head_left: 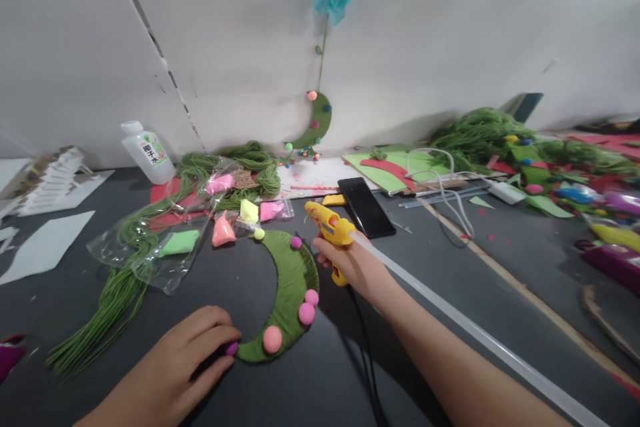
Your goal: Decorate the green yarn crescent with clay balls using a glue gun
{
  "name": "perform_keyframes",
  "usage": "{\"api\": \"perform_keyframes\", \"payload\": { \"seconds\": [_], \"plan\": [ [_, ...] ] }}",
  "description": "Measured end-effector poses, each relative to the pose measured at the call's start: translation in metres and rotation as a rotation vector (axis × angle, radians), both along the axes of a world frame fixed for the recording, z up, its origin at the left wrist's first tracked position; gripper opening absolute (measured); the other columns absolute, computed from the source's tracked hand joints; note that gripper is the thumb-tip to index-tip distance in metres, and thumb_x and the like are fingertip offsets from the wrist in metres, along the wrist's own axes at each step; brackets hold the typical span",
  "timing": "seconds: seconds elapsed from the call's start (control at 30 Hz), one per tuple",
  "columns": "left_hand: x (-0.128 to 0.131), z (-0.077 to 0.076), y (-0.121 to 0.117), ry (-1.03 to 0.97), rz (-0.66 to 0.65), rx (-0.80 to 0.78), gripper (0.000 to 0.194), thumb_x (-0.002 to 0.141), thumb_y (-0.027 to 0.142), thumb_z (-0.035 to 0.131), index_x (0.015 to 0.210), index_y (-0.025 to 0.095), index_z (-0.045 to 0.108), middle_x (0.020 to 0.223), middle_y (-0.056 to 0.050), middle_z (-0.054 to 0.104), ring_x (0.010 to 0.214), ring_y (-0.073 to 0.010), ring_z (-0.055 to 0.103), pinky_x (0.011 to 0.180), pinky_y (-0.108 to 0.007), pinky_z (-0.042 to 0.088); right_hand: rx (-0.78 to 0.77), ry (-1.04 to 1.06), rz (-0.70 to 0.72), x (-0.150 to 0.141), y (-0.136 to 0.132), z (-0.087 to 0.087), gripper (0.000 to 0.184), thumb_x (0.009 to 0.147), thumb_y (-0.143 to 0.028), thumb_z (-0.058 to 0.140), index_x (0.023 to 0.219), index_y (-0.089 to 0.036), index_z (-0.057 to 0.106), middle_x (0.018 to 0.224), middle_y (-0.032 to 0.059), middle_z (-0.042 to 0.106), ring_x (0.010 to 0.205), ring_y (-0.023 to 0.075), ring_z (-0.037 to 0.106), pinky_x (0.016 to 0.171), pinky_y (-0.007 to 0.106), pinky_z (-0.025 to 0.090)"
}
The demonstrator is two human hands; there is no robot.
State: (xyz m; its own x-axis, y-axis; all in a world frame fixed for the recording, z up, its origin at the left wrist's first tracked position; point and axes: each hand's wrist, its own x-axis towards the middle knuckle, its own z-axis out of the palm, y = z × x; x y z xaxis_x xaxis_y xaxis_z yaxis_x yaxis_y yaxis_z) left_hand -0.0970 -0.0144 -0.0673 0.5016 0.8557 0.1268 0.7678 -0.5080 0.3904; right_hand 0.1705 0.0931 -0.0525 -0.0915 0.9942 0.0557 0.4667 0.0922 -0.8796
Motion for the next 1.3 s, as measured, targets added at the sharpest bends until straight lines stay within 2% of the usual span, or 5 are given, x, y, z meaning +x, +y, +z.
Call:
{"api": "perform_keyframes", "payload": {
  "seconds": [0.33,0.57,0.77,1.17,1.3],
  "plan": [
    [-0.01,-0.012,0.0,0.076,-0.057,0.102,0.027,0.083,0.033,0.061,0.11,0.03,0.063,0.107,-0.003,0.07,0.098,-0.0158,0.067,0.085,-0.017,0.052,0.035,0.025,0.065,0.0,0.001,-0.005,0.009,0.078,-0.028,0.054,0.074,-0.02,0.057,0.06,-0.0001,0.061,0.056,0.015,0.058,0.055,0.027,0.045],
    [-0.008,-0.008,0.005,0.034,-0.139,0.075,0.021,0.083,0.027,0.06,0.104,0.029,0.066,0.102,-0.001,0.071,0.092,-0.013,0.069,0.083,-0.012,0.05,0.032,0.014,0.121,0.002,0.0,-0.002,0.015,0.079,-0.029,0.052,0.068,-0.02,0.054,0.056,-0.0023,0.058,0.053,0.0136,0.055,0.055,0.026,0.043],
    [-0.015,-0.015,0.001,0.051,-0.036,0.086,0.03,0.082,0.031,0.063,0.112,0.032,0.064,0.11,0.0,0.07,0.099,-0.0152,0.067,0.087,-0.016,0.05,0.022,0.001,0.097,0.001,-0.002,0.0,0.011,0.078,-0.026,0.052,0.069,-0.021,0.052,0.059,-0.0024,0.057,0.054,0.0138,0.055,0.055,0.026,0.044],
    [-0.011,-0.017,0.004,-0.042,-0.095,0.114,0.022,0.086,0.035,0.055,0.103,0.03,0.069,0.101,-0.002,0.072,0.09,-0.0142,0.069,0.083,-0.015,0.051,0.038,-0.013,0.106,0.001,-0.005,0.002,0.016,0.08,-0.03,0.053,0.067,-0.021,0.053,0.061,-0.0025,0.058,0.058,0.0139,0.057,0.057,0.025,0.044],
    [-0.013,-0.023,0.001,-0.068,-0.031,0.164,0.025,0.088,0.04,0.051,0.101,0.029,0.069,0.102,-0.003,0.072,0.093,-0.0156,0.068,0.082,-0.017,0.052,0.035,-0.021,0.109,0.002,-0.005,0.001,0.017,0.08,-0.03,0.053,0.067,-0.021,0.052,0.061,-0.0027,0.057,0.057,0.0135,0.055,0.056,0.025,0.043]
  ]
}}
